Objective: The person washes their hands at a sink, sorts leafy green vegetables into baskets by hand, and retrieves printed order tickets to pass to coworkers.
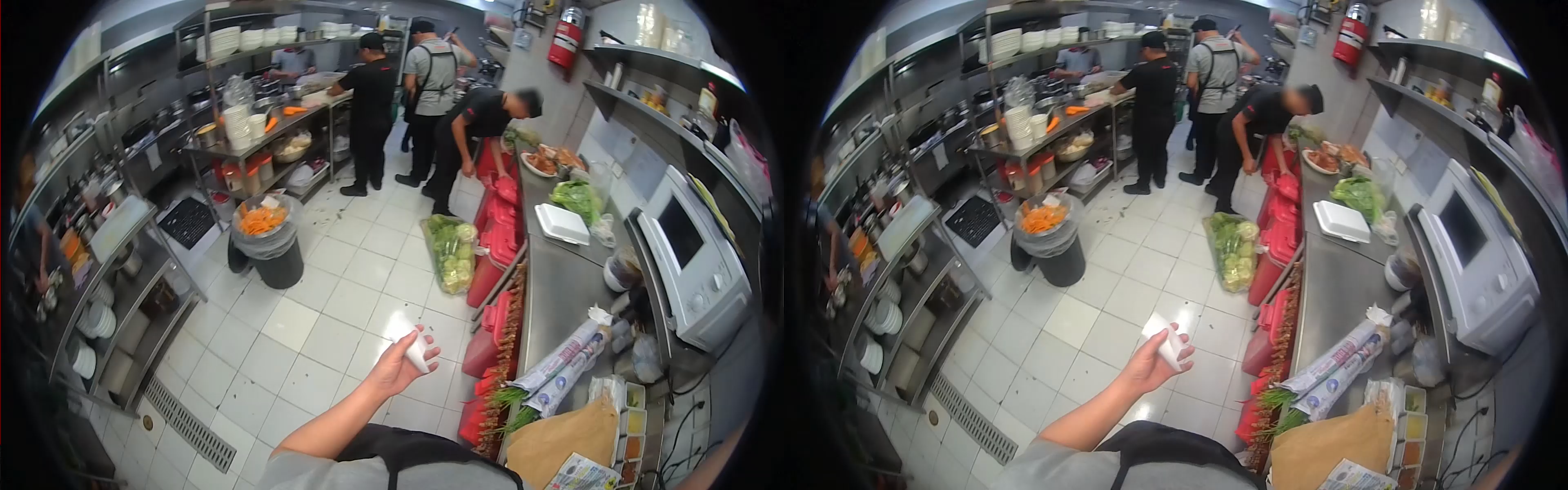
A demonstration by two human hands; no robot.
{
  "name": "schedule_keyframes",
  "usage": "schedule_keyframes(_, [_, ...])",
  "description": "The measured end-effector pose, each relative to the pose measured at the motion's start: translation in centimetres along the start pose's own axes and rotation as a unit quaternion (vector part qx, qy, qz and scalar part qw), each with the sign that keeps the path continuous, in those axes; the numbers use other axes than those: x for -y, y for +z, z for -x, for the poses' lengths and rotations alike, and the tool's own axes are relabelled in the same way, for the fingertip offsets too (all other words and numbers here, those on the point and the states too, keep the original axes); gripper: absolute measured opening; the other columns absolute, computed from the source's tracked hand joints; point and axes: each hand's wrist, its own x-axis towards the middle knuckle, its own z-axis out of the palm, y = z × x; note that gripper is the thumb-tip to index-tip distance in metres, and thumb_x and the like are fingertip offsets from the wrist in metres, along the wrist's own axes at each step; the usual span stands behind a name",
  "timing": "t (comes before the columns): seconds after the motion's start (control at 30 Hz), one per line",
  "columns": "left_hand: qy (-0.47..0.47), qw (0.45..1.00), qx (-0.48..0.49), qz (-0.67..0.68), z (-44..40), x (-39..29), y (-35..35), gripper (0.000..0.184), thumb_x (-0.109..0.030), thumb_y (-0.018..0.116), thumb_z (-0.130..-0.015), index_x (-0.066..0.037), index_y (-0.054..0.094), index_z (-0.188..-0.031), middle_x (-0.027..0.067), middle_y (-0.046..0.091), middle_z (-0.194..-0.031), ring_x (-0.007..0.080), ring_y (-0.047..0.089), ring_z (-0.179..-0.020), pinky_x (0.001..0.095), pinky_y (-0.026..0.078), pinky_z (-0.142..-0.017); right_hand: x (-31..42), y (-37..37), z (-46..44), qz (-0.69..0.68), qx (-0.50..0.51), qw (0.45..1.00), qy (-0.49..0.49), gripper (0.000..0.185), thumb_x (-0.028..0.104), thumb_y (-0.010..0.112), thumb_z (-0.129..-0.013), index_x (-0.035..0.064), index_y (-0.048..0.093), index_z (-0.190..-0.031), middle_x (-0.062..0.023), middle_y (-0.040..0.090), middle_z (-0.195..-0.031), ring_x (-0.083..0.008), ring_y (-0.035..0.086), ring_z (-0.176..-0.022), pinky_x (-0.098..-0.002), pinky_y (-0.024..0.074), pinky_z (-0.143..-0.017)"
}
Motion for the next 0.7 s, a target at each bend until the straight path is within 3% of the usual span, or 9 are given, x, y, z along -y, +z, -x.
schedule_keyframes(0.1, [-0.005, 1.000, -0.017, -0.006, -0.1, -0.1, 0.2, 0.030, -0.032, 0.056, -0.089, -0.018, 0.045, -0.113, 0.0051, 0.053, -0.104, 0.0233, 0.054, -0.097, 0.0417, 0.046, -0.082, 1.8, 0.2, -1.0, 0.066, -0.039, 0.996, 0.041, 0.026, 0.014, 0.066, -0.077, -0.0075, 0.066, -0.092, -0.0228, 0.065, -0.089, -0.0326, 0.063, -0.082, -0.0385, 0.0492, -0.077])
schedule_keyframes(0.2, [-0.012, 1.000, -0.023, 0.008, -0.3, 0.0, 0.0, 0.030, -0.031, 0.056, -0.089, -0.017, 0.045, -0.113, 0.0059, 0.054, -0.104, 0.0240, 0.054, -0.097, 0.0420, 0.046, -0.082, 1.7, 0.9, -1.2, -0.008, -0.089, 0.995, -0.048, 0.027, 0.011, 0.063, -0.076, -0.0065, 0.066, -0.096, -0.0224, 0.065, -0.087, -0.0320, 0.062, -0.080, -0.0387, 0.0495, -0.077])
schedule_keyframes(0.27, [-0.017, 0.999, -0.027, 0.018, -0.5, 0.0, -0.4, 0.030, -0.030, 0.055, -0.089, -0.017, 0.045, -0.113, 0.0064, 0.054, -0.104, 0.0244, 0.054, -0.097, 0.0420, 0.046, -0.082, 3.6, -1.2, -3.3, -0.223, 0.040, 0.941, 0.252, 0.028, 0.007, 0.060, -0.075, -0.0063, 0.065, -0.099, -0.0224, 0.065, -0.088, -0.0326, 0.062, -0.081, -0.0393, 0.0494, -0.077])
schedule_keyframes(0.33, [-0.018, 0.999, -0.032, 0.022, -0.7, -0.1, -0.3, 0.029, -0.029, 0.054, -0.089, -0.016, 0.045, -0.113, 0.0067, 0.054, -0.103, 0.0246, 0.055, -0.097, 0.0421, 0.046, -0.082, 4.0, -1.3, -3.1, -0.209, 0.078, 0.943, 0.248, 0.031, 0.004, 0.057, -0.073, -0.0068, 0.064, -0.102, -0.0229, 0.065, -0.091, -0.0333, 0.062, -0.083, -0.0398, 0.0491, -0.078])
schedule_keyframes(0.37, [-0.019, 0.999, -0.034, 0.023, -0.8, -0.1, -0.2, 0.029, -0.028, 0.054, -0.089, -0.016, 0.045, -0.113, 0.0068, 0.054, -0.103, 0.0247, 0.055, -0.096, 0.0421, 0.046, -0.082, 3.1, -0.3, -1.5, -0.090, 0.049, 0.990, 0.095, 0.033, 0.003, 0.055, -0.073, -0.0074, 0.063, -0.104, -0.0235, 0.065, -0.094, -0.0338, 0.062, -0.085, -0.0400, 0.0488, -0.079])
schedule_keyframes(0.4, [-0.021, 0.999, -0.035, 0.023, -1.0, -0.1, -0.1, 0.028, -0.028, 0.054, -0.089, -0.016, 0.045, -0.113, 0.0069, 0.054, -0.102, 0.0247, 0.055, -0.096, 0.0422, 0.046, -0.083, 2.1, 0.6, -0.7, 0.032, 0.019, 0.997, -0.063, 0.035, 0.001, 0.054, -0.072, -0.0079, 0.062, -0.105, -0.0240, 0.064, -0.096, -0.0342, 0.062, -0.086, -0.0403, 0.0485, -0.079])
schedule_keyframes(0.5, [-0.027, 0.999, -0.034, 0.023, -1.4, 0.0, 0.3, 0.028, -0.027, 0.053, -0.088, -0.016, 0.046, -0.112, 0.0069, 0.055, -0.102, 0.0247, 0.055, -0.095, 0.0426, 0.046, -0.083, 0.4, 2.1, -1.3, -0.055, -0.065, 0.994, -0.073, 0.038, 0.002, 0.054, -0.072, -0.0097, 0.060, -0.108, -0.0259, 0.062, -0.103, -0.0357, 0.060, -0.091, -0.0406, 0.0470, -0.082])
schedule_keyframes(0.6, [-0.034, 0.999, -0.023, 0.025, -1.9, 0.3, 0.5, 0.027, -0.027, 0.053, -0.088, -0.015, 0.046, -0.112, 0.0070, 0.055, -0.102, 0.0245, 0.055, -0.095, 0.0428, 0.046, -0.083, 0.9, 2.6, -1.4, -0.125, -0.034, 0.991, 0.014, 0.040, 0.003, 0.053, -0.071, -0.0110, 0.058, -0.109, -0.0284, 0.060, -0.106, -0.0363, 0.058, -0.091, -0.0408, 0.0457, -0.083])
schedule_keyframes(0.7, [-0.041, 0.999, -0.027, 0.023, -2.0, 0.6, 0.6, 0.027, -0.027, 0.053, -0.088, -0.015, 0.046, -0.112, 0.0070, 0.055, -0.102, 0.0243, 0.055, -0.095, 0.0428, 0.046, -0.083, 3.1, 1.9, -1.1, -0.092, 0.003, 0.995, 0.022, 0.043, 0.003, 0.054, -0.069, -0.0123, 0.057, -0.109, -0.0306, 0.058, -0.106, -0.0368, 0.057, -0.090, -0.0417, 0.0449, -0.084])
